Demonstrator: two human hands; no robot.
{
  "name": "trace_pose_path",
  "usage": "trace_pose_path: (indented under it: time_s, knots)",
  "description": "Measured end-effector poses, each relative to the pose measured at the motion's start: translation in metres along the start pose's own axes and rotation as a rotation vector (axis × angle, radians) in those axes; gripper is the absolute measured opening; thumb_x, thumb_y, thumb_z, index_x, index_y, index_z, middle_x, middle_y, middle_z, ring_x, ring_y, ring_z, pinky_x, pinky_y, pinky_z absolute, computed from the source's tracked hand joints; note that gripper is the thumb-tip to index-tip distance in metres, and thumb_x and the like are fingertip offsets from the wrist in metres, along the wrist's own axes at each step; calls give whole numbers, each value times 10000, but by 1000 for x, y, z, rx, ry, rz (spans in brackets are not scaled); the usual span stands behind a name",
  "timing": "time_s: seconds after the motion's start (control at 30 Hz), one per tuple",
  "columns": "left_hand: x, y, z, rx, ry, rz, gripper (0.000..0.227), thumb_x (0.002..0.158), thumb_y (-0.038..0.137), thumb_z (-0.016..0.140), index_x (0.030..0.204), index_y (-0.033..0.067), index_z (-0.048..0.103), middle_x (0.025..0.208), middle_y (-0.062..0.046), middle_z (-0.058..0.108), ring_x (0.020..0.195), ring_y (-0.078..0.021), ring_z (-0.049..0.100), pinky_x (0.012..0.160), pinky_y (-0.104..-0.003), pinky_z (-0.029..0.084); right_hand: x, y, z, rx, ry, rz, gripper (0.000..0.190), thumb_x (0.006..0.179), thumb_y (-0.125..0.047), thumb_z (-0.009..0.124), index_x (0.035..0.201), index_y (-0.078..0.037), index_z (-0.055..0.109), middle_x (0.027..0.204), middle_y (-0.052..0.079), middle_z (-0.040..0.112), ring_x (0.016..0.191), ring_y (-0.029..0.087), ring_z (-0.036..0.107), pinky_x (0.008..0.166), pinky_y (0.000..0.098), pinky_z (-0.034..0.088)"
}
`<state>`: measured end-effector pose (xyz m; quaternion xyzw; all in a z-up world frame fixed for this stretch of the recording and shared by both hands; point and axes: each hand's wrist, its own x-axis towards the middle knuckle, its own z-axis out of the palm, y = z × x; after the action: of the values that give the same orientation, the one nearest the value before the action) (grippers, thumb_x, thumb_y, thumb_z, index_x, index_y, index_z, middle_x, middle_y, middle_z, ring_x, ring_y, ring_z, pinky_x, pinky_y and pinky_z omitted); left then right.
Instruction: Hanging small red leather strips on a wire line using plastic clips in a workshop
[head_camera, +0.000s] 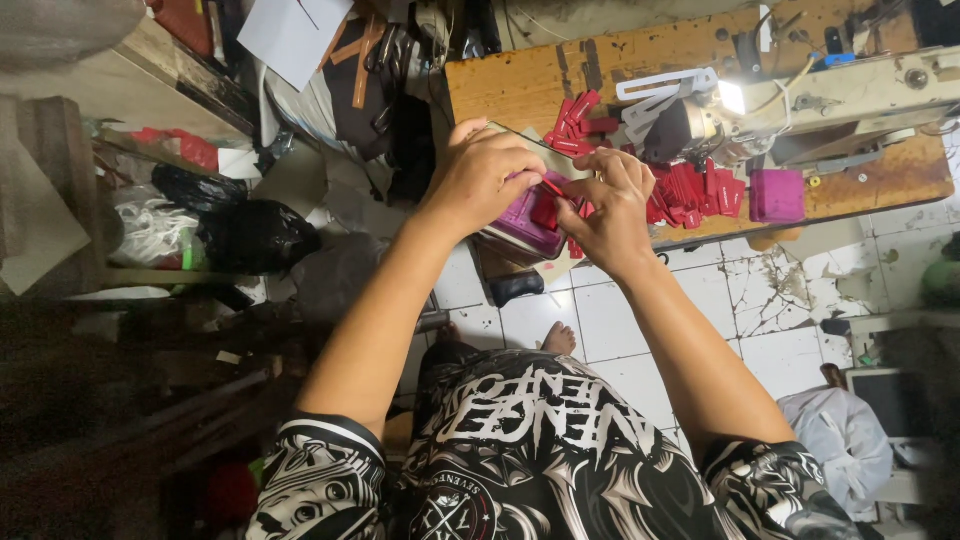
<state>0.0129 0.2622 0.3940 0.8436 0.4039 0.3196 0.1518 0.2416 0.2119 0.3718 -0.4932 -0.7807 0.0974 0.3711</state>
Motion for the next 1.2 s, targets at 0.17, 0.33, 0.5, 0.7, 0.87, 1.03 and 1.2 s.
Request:
trace_pose_path:
  time_s: [0.17, 0.33, 0.5, 0.7, 0.87, 1.03, 1.2]
  knots:
    - [-7, -10, 14, 13, 18, 12, 87, 884, 325, 795, 952, 300, 747, 901, 63, 689, 981, -164, 668, 1131, -469, 328, -5, 3, -1, -11, 2, 14, 129, 816, -199, 829, 902, -132, 759, 1176, 53, 640, 1285, 332, 519, 1065, 535, 289]
    - [-11, -16, 31, -6, 20, -10, 90, 895, 347, 782, 977, 329, 749, 925, 78, 691, 976, -159, 664, 1141, -494, 291, -13, 10, -2, -56, -5, 36, 135, 817, -199, 831, 903, -123, 761, 1195, 61, 644, 1299, 329, 511, 1080, 544, 275]
    - [-15, -16, 40, -22, 16, -17, 82, 911, 366, 769, 983, 339, 741, 948, 86, 698, 991, -154, 666, 1150, -501, 276, -16, 10, -9, -35, 30, 37, 148, 811, -230, 828, 871, -125, 743, 1179, 61, 643, 1284, 337, 520, 1078, 540, 280]
    - [-18, -16, 50, -37, 32, -28, 86, 907, 360, 773, 986, 339, 745, 952, 84, 700, 1018, -159, 654, 1156, -503, 260, -16, 10, -19, -19, 58, 25, 144, 802, -229, 829, 850, -130, 736, 1167, 67, 646, 1271, 347, 538, 1072, 524, 299]
    - [-20, -14, 48, -43, 28, -37, 68, 926, 364, 754, 988, 339, 743, 960, 82, 704, 1030, -162, 649, 1164, -498, 243, -10, 5, -25, 9, 64, 16, 117, 791, -188, 825, 866, -143, 748, 1168, 73, 647, 1266, 359, 544, 1080, 523, 301]
    - [-22, -17, 51, -21, 37, -42, 80, 920, 361, 758, 996, 342, 740, 971, 88, 699, 1037, -145, 622, 1162, -484, 231, -3, 5, -26, -13, 32, -23, 118, 803, -223, 809, 842, -139, 734, 1171, 59, 648, 1291, 331, 520, 1111, 547, 250]
    - [-14, -2, 39, -15, 10, -19, 132, 881, 336, 790, 1006, 333, 748, 961, 82, 705, 1013, -157, 631, 1142, -490, 264, 11, -5, -37, -94, -19, -78, 127, 714, -159, 815, 798, -128, 726, 1149, 52, 655, 1301, 324, 514, 1125, 587, 236]
